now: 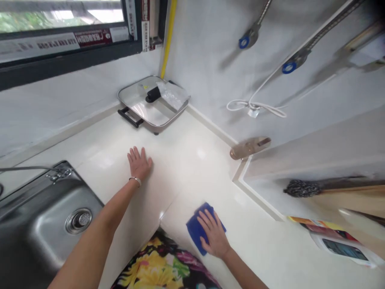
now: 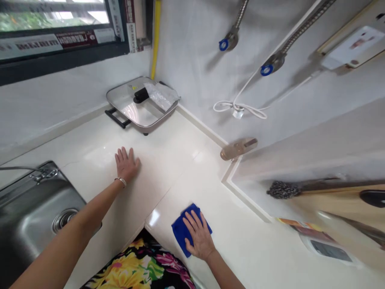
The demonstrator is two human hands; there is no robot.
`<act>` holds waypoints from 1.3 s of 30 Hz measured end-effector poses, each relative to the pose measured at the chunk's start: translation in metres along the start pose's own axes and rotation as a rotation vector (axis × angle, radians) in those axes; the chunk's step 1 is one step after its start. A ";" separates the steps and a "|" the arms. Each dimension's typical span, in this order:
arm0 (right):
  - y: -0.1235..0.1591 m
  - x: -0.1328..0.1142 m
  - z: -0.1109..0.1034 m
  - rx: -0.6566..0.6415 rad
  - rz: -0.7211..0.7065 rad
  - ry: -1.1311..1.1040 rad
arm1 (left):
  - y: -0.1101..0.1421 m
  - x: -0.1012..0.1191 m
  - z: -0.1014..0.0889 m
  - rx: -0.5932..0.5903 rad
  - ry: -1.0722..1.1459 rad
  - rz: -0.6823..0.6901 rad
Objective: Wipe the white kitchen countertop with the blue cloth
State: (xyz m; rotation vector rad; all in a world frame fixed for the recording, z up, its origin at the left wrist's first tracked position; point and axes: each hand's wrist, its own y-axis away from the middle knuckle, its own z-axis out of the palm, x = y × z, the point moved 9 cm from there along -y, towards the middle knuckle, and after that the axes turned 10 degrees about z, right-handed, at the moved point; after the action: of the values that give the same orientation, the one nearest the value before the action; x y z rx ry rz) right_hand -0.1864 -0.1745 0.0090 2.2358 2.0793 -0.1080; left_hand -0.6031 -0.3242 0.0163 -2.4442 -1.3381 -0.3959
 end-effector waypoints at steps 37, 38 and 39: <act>-0.445 0.236 -0.039 0.348 1.251 -0.097 | -0.010 -0.001 0.003 0.089 -0.257 0.125; -0.456 0.230 -0.039 0.340 1.211 -0.103 | -0.010 -0.002 0.004 0.083 -0.259 0.121; -0.467 0.225 -0.039 0.332 1.186 -0.110 | -0.010 -0.003 0.004 0.078 -0.260 0.117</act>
State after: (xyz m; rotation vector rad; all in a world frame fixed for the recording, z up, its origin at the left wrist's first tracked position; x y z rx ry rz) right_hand -0.6358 0.0863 0.0155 3.1228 0.4468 -0.4728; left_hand -0.6125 -0.3194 0.0129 -2.5587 -1.2711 0.0047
